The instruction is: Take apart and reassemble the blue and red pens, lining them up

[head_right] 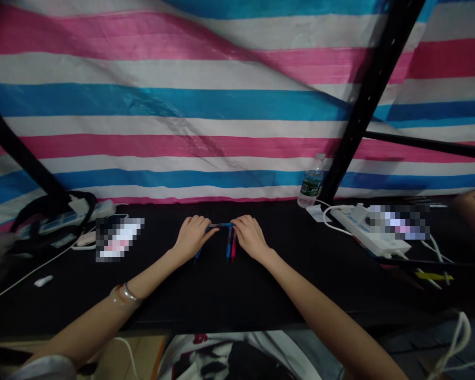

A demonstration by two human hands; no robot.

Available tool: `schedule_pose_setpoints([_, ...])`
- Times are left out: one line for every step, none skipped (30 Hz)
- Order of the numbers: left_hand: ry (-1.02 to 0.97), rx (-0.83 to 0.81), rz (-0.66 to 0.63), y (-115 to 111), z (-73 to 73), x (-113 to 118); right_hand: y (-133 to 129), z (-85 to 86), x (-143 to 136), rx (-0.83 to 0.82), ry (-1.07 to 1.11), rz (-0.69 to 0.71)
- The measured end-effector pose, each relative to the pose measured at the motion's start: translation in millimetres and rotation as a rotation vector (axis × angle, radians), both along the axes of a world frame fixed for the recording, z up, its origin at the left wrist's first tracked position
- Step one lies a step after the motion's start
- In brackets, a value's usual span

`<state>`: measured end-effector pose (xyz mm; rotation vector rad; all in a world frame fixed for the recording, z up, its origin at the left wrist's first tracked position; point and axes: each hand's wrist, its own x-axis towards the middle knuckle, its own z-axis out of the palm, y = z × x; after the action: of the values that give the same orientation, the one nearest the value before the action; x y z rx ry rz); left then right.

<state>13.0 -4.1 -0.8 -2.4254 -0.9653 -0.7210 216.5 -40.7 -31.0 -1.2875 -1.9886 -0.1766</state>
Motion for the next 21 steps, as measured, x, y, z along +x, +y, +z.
schedule_pose_setpoints([0.011,0.007,-0.014,-0.2,0.4,-0.6,-0.3,0.2,-0.5,0.003,0.009,0.006])
schedule_pose_setpoints([0.016,0.015,-0.031,-0.6,0.7,-1.1,-0.6,0.4,-1.0,0.008,0.019,0.01])
schedule_pose_setpoints([0.016,0.024,-0.051,-1.3,1.1,-1.6,-1.0,0.6,-1.6,0.012,0.027,0.014])
schedule_pose_setpoints([0.016,0.032,-0.071,-2.2,1.4,-1.9,-1.2,0.7,-2.0,0.015,0.034,0.017])
schedule_pose_setpoints([0.019,0.038,-0.09,-3.1,1.8,-2.1,-1.3,0.8,-2.3,0.016,0.041,0.02])
schedule_pose_setpoints([0.024,0.044,-0.104,-4.0,2.2,-2.1,-1.4,0.8,-2.4,0.017,0.047,0.022])
schedule_pose_setpoints([0.031,0.046,-0.112,-4.8,2.5,-2.0,-1.3,0.8,-2.3,0.018,0.052,0.023])
schedule_pose_setpoints([0.038,0.046,-0.117,-5.5,2.6,-1.8,-1.2,0.9,-2.0,0.021,0.056,0.025])
schedule_pose_setpoints([0.04,0.043,-0.118,-5.9,2.6,-1.4,-1.0,0.9,-1.5,0.025,0.057,0.025])
schedule_pose_setpoints([0.036,0.039,-0.118,-6.0,2.4,-0.8,-0.8,1.0,-0.9,0.029,0.055,0.022])
schedule_pose_setpoints([0.029,0.034,-0.114,-5.9,2.0,-0.1,-0.5,1.2,-0.1,0.034,0.05,0.015])
schedule_pose_setpoints([0.024,0.025,-0.108,-5.7,1.3,0.7,-0.2,1.3,0.7,0.038,0.043,0.005])
schedule_pose_setpoints([0.022,0.014,-0.098,-5.3,0.5,1.6,0.1,1.4,1.5,0.04,0.035,-0.007])
schedule_pose_setpoints([0.024,0.001,-0.087,-4.8,-0.4,2.6,0.6,1.4,2.3,0.043,0.029,-0.018])
schedule_pose_setpoints([0.031,-0.012,-0.075,-4.4,-1.4,3.4,1.0,1.3,2.9,0.046,0.025,-0.024])
schedule_pose_setpoints([0.039,-0.024,-0.064,-4.0,-2.4,4.1,1.5,1.0,3.4,0.051,0.026,-0.025])
schedule_pose_setpoints([0.048,-0.034,-0.053,-3.7,-3.2,4.7,2.0,0.6,3.7,0.056,0.031,-0.021])
schedule_pose_setpoints([0.054,-0.044,-0.044,-3.4,-3.8,5.0,2.4,0.1,3.8,0.06,0.038,-0.015])
schedule_pose_setpoints([0.056,-0.053,-0.039,-3.4,-4.1,5.0,2.7,-0.4,3.6,0.063,0.044,-0.008])
schedule_pose_setpoints([0.056,-0.064,-0.04,-3.4,-4.1,4.9,2.7,-0.8,3.1,0.063,0.047,-0.001])
schedule_pose_setpoints([0.056,-0.075,-0.045,-3.6,-4.0,4.5,2.4,-1.0,2.4,0.06,0.046,0.003])
